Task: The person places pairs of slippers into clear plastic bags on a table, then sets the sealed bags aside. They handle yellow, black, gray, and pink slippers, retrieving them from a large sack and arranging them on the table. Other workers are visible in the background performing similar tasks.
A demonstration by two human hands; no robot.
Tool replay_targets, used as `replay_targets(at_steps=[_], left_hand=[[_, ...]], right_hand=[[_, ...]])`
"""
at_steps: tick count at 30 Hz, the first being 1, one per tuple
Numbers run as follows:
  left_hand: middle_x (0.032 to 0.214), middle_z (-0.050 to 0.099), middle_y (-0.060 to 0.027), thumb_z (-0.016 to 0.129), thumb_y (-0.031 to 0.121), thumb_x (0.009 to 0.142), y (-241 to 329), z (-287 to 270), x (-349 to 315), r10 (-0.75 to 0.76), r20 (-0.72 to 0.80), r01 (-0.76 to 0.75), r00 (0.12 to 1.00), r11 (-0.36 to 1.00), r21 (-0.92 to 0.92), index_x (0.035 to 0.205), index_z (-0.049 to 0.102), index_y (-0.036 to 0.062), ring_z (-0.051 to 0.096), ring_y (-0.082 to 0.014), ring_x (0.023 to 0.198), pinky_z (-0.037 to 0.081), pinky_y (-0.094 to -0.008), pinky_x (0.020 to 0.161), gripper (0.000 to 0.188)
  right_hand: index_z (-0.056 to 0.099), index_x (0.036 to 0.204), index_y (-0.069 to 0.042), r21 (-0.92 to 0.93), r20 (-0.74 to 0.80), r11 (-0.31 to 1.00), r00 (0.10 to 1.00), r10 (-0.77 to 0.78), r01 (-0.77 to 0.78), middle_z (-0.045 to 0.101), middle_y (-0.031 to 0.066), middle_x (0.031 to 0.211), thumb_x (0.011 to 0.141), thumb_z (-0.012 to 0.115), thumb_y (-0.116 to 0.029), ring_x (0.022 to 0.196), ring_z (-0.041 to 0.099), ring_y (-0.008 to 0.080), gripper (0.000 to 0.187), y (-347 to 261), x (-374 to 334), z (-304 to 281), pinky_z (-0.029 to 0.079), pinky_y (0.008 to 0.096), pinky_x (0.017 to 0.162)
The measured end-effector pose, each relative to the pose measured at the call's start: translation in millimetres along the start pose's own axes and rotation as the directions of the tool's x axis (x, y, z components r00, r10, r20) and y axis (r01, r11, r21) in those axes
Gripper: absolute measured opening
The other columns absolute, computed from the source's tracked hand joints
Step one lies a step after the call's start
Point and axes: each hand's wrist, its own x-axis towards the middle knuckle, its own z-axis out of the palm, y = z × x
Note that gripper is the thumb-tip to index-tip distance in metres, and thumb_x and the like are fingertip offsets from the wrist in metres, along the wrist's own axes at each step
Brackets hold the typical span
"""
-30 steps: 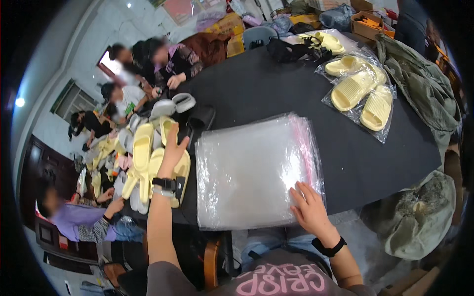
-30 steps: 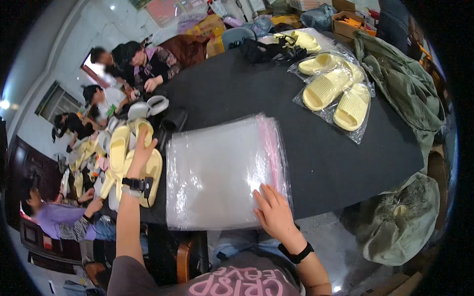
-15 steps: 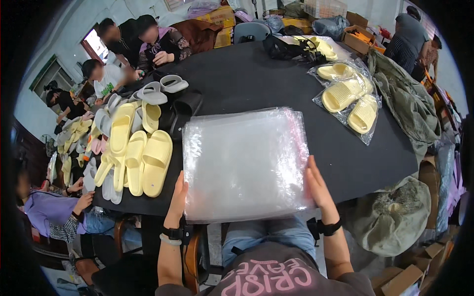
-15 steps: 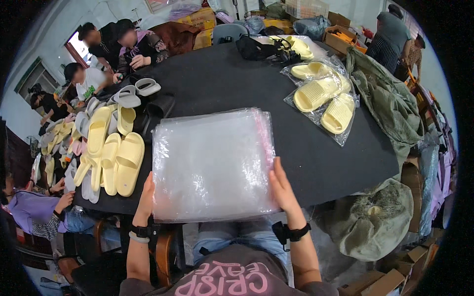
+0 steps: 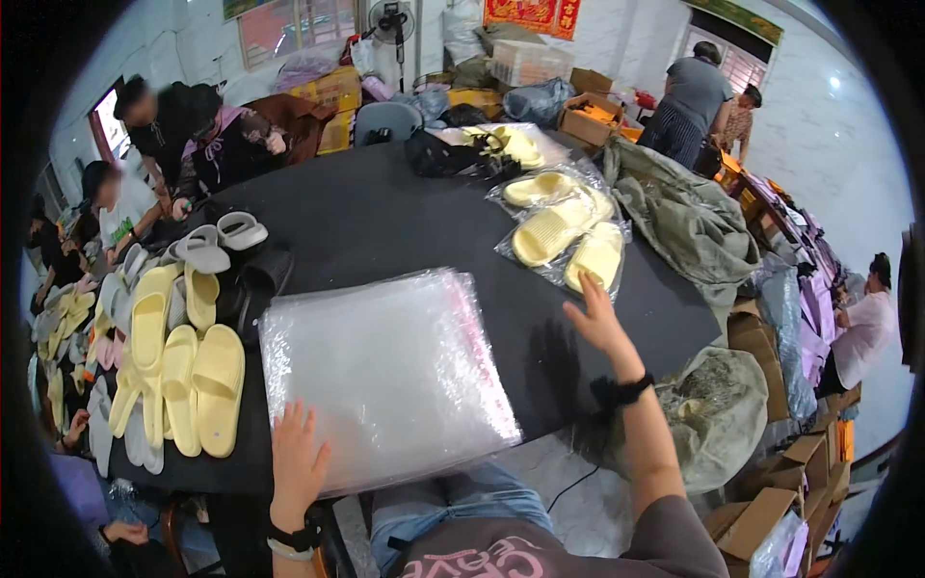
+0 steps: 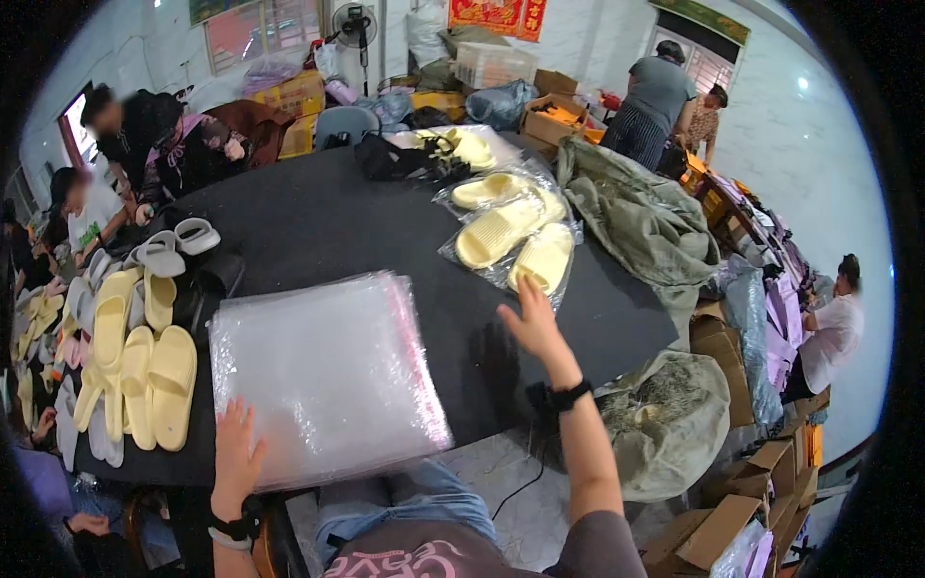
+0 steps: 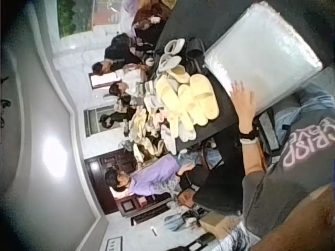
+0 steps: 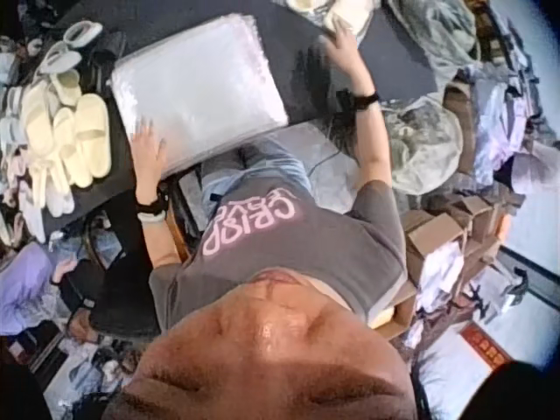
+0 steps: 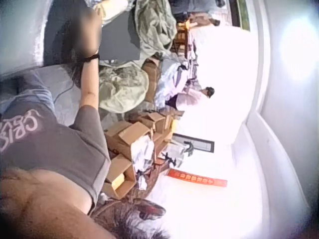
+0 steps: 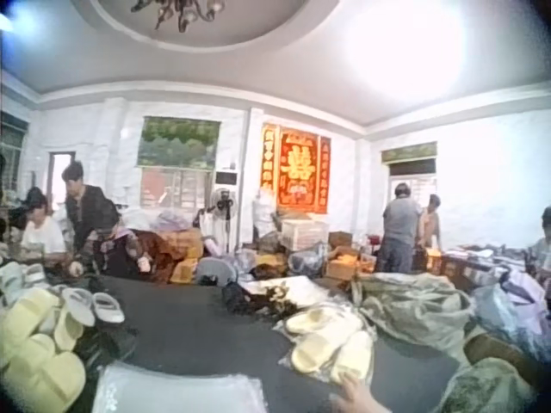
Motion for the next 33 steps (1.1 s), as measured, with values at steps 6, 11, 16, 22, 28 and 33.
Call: replay_targets(at_steps=[6, 11, 16, 22, 28, 33], left_hand=[[0.15, 0.034, -0.0213, 0.053, 0.032, 0.093, 11, 37, 25, -0.012, -0.017, 0.012, 1.0, 1.0, 0.007, 0.141, 0.043, 0.003, 0.025, -0.0424, 0.141, 0.014, -0.0531, 0.117, 0.057], [0.148, 0.038, -0.0199, 0.054, 0.041, 0.091, -2, 56, 21, -0.031, -0.064, 0.037, 0.997, 0.995, 0.09, 0.141, 0.044, 0.0056, 0.028, -0.0419, 0.14, 0.013, -0.0542, 0.116, 0.062], [0.149, 0.038, -0.0181, 0.054, 0.041, 0.091, 1, 61, 24, -0.025, -0.069, 0.03, 0.997, 0.997, 0.067, 0.141, 0.046, 0.0072, 0.029, -0.0402, 0.139, 0.013, -0.0535, 0.116, 0.061], [0.149, 0.038, -0.0176, 0.054, 0.042, 0.09, 0, 58, 19, -0.034, -0.09, 0.042, 0.995, 0.995, 0.091, 0.141, 0.046, 0.0076, 0.03, -0.0399, 0.139, 0.013, -0.053, 0.116, 0.062], [0.148, 0.04, -0.0177, 0.056, 0.044, 0.089, 0, 59, 20, -0.02, -0.114, 0.028, 0.993, 0.997, 0.07, 0.141, 0.047, 0.0089, 0.031, -0.0398, 0.139, 0.016, -0.0527, 0.116, 0.063], [0.146, 0.042, -0.0173, 0.058, 0.045, 0.088, 8, 53, 22, -0.005, -0.174, 0.015, 0.985, 0.998, 0.053, 0.137, 0.051, 0.0088, 0.034, -0.0409, 0.137, 0.017, -0.0557, 0.114, 0.061]], right_hand=[[0.033, 0.147, -0.01, -0.34, 0.092, 0.907, 0.951, 0.295, -0.248, 0.042, 0.0166, 0.146, 0.091, 0.056, -0.042, 0.134, 0.04, 0.0356, 0.069, 114, 91, -23, 0.04, 0.0476, 0.104], [0.05, 0.136, -0.015, -0.346, 0.153, 0.884, 0.911, 0.382, -0.313, 0.055, 0.013, 0.133, 0.085, 0.062, -0.047, 0.123, 0.051, 0.031, 0.061, 105, 119, -13, 0.044, 0.0511, 0.097], [0.065, 0.116, -0.008, -0.127, 0.157, 0.961, 0.951, 0.266, -0.247, 0.069, 0.0148, 0.101, 0.071, 0.077, -0.052, 0.096, 0.067, 0.0299, 0.064, 117, 95, -24, 0.052, 0.0403, 0.079], [0.064, 0.098, -0.001, 0.433, 0.391, 0.791, 0.881, 0.267, -0.432, 0.062, 0.0014, 0.076, 0.083, 0.077, -0.032, 0.067, 0.057, 0.0085, 0.036, 46, 51, -44, 0.043, 0.023, 0.055], [0.062, 0.097, -0.006, 0.877, 0.232, 0.392, 0.96, 0.159, -0.277, 0.061, -0.0048, 0.079, 0.094, 0.063, -0.017, 0.062, 0.051, 0.0011, 0.011, -52, 40, -78, 0.039, 0.0184, 0.052], [0.053, 0.114, -0.001, 0.918, 0.166, 0.384, 0.977, -0.136, -0.103, 0.058, -0.0005, 0.084, 0.093, 0.063, -0.008, 0.069, 0.057, 0.0059, 0.025, -177, 21, -77, 0.048, 0.0203, 0.055]])
